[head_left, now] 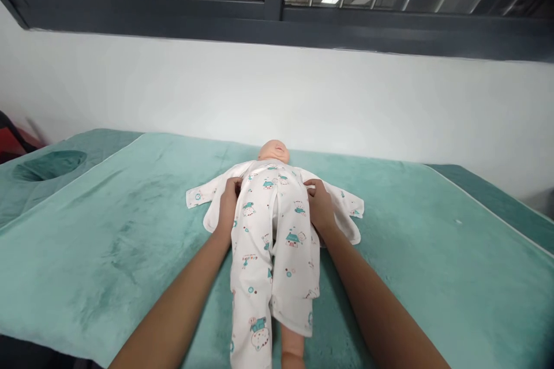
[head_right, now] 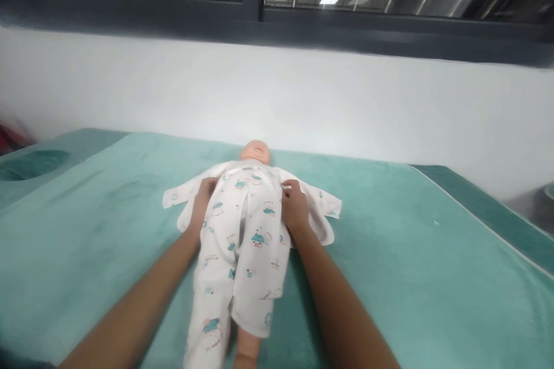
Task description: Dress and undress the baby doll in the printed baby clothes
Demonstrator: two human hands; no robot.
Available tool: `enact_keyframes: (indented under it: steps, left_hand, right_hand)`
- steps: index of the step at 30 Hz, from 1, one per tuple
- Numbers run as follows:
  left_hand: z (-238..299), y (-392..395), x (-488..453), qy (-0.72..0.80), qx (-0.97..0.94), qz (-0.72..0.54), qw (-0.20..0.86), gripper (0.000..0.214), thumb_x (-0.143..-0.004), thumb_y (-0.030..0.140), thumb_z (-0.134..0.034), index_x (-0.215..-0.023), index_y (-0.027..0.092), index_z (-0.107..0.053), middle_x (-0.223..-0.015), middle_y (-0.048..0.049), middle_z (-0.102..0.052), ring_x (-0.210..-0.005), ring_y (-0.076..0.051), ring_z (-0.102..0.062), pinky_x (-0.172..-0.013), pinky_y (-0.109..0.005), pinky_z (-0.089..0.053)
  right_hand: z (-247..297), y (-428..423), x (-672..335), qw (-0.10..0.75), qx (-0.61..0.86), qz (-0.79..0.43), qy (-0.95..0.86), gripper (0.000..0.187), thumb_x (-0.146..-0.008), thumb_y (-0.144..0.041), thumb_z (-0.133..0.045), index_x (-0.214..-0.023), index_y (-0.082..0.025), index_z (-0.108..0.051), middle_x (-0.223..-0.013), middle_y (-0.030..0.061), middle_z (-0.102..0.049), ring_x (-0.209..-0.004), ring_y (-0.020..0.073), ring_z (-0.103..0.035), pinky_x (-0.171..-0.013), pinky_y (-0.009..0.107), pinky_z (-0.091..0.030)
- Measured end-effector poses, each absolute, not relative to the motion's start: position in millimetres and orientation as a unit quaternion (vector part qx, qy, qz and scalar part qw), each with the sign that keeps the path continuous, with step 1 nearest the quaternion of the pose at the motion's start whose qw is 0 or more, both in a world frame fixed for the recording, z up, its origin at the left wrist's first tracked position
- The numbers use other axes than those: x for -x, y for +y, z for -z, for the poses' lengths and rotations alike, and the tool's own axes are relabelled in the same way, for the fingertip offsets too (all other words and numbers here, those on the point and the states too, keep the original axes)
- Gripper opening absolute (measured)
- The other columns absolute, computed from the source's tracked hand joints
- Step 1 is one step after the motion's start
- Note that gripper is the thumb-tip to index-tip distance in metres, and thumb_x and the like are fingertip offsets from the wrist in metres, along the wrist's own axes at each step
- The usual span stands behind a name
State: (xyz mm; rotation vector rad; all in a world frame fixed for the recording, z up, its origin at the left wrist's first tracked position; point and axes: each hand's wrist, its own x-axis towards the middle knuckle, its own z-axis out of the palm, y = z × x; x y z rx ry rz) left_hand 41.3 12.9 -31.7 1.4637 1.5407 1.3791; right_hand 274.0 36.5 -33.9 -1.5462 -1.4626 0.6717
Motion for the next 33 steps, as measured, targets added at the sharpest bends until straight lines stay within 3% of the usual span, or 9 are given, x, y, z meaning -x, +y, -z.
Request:
enact_keyframes:
  steps: [3,7,12,15,17,20,24,28,33]
  left_hand:
    - [31,21,-36,0.583,-0.548,-0.563,0.207,0.021,-0.083,0.026,-0.051,-0.103,0.02,-0.056,-0.109,-0.0054,-0.063,-0.104,-0.02,-0.059,-0.096,-0.034,-0.046]
    - [20,37,-28,0.546,-0.618,-0.545,0.148,0.018,-0.087,0.034,-0.055,-0.096,0.022,-0.064,-0.119,-0.0065,-0.062,-0.122,-0.022,-0.05,-0.109,-0.038,-0.035]
    - [-6,52,-16,0.497,-0.668,-0.43,0.35,0.024,-0.084,0.045,-0.059,-0.082,0.021,-0.061,-0.141,-0.0049,-0.052,-0.124,-0.024,-0.051,-0.107,-0.037,-0.036]
    - [-18,58,-7,0.479,-0.665,-0.37,0.437,0.03,-0.078,0.048,-0.064,-0.074,0.02,-0.057,-0.135,-0.006,-0.058,-0.118,-0.026,-0.054,-0.101,-0.036,-0.039]
    - [-20,64,-5,0.471,-0.654,-0.369,0.463,0.031,-0.077,0.049,-0.064,-0.073,0.019,-0.056,-0.118,-0.0066,-0.066,-0.108,-0.025,-0.057,-0.093,-0.035,-0.043]
    - [-12,76,-12,0.498,-0.612,-0.416,0.453,0.029,-0.076,0.045,-0.063,-0.072,0.019,-0.052,-0.087,-0.003,-0.066,-0.084,-0.019,-0.058,-0.078,-0.031,-0.044]
    - [5,90,-28,0.575,-0.584,-0.474,0.323,0.018,-0.079,0.034,-0.059,-0.072,0.02,-0.051,-0.07,0.0018,-0.056,-0.069,-0.015,-0.052,-0.073,-0.029,-0.042]
    - [20,90,-34,0.563,-0.586,-0.514,0.275,0.01,-0.084,0.03,-0.054,-0.087,0.021,-0.055,-0.092,-0.0016,-0.067,-0.088,-0.017,-0.06,-0.086,-0.032,-0.045]
    - [31,67,-29,0.565,-0.603,-0.523,0.208,0.023,-0.086,0.022,-0.049,-0.107,0.023,-0.058,-0.117,-0.0055,-0.065,-0.111,-0.021,-0.058,-0.101,-0.039,-0.042]
  right_hand:
    - [30,35,-273,0.483,0.599,-0.232,-0.594,0.017,-0.084,-0.036,-0.05,-0.094,-0.024,-0.056,-0.071,-0.0002,-0.061,-0.067,0.0184,-0.053,-0.066,0.032,-0.039]
    - [21,42,-269,0.554,0.527,-0.181,-0.619,0.022,-0.087,-0.039,-0.051,-0.095,-0.022,-0.062,-0.1,0.007,-0.064,-0.092,0.0207,-0.058,-0.082,0.035,-0.046]
    - [0,72,-261,0.483,0.443,-0.235,-0.718,0.018,-0.083,-0.038,-0.06,-0.09,-0.022,-0.066,-0.119,0.0067,-0.062,-0.115,0.0215,-0.055,-0.105,0.039,-0.037]
    - [-11,89,-260,0.401,0.423,-0.317,-0.748,0.02,-0.08,-0.041,-0.064,-0.084,-0.022,-0.064,-0.126,0.0044,-0.062,-0.12,0.0224,-0.053,-0.107,0.04,-0.034]
    - [-13,97,-262,0.367,0.413,-0.361,-0.752,0.023,-0.08,-0.044,-0.064,-0.08,-0.021,-0.062,-0.122,0.0036,-0.064,-0.116,0.0228,-0.056,-0.102,0.039,-0.038]
    - [-8,106,-259,0.385,0.447,-0.367,-0.719,0.027,-0.079,-0.047,-0.061,-0.079,-0.02,-0.061,-0.097,0.003,-0.069,-0.094,0.0207,-0.06,-0.085,0.034,-0.044]
    - [3,115,-246,0.442,0.552,-0.304,-0.638,0.025,-0.075,-0.044,-0.061,-0.075,-0.018,-0.058,-0.076,0.0007,-0.062,-0.075,0.0168,-0.055,-0.073,0.031,-0.043]
    - [11,112,-238,0.468,0.55,-0.306,-0.62,0.023,-0.077,-0.041,-0.058,-0.084,-0.019,-0.058,-0.085,0.0017,-0.065,-0.08,0.0169,-0.058,-0.077,0.031,-0.046]
    - [24,63,-250,0.534,0.514,-0.266,-0.616,0.026,-0.086,-0.034,-0.052,-0.107,-0.022,-0.059,-0.115,0.0056,-0.065,-0.109,0.0204,-0.058,-0.098,0.038,-0.044]
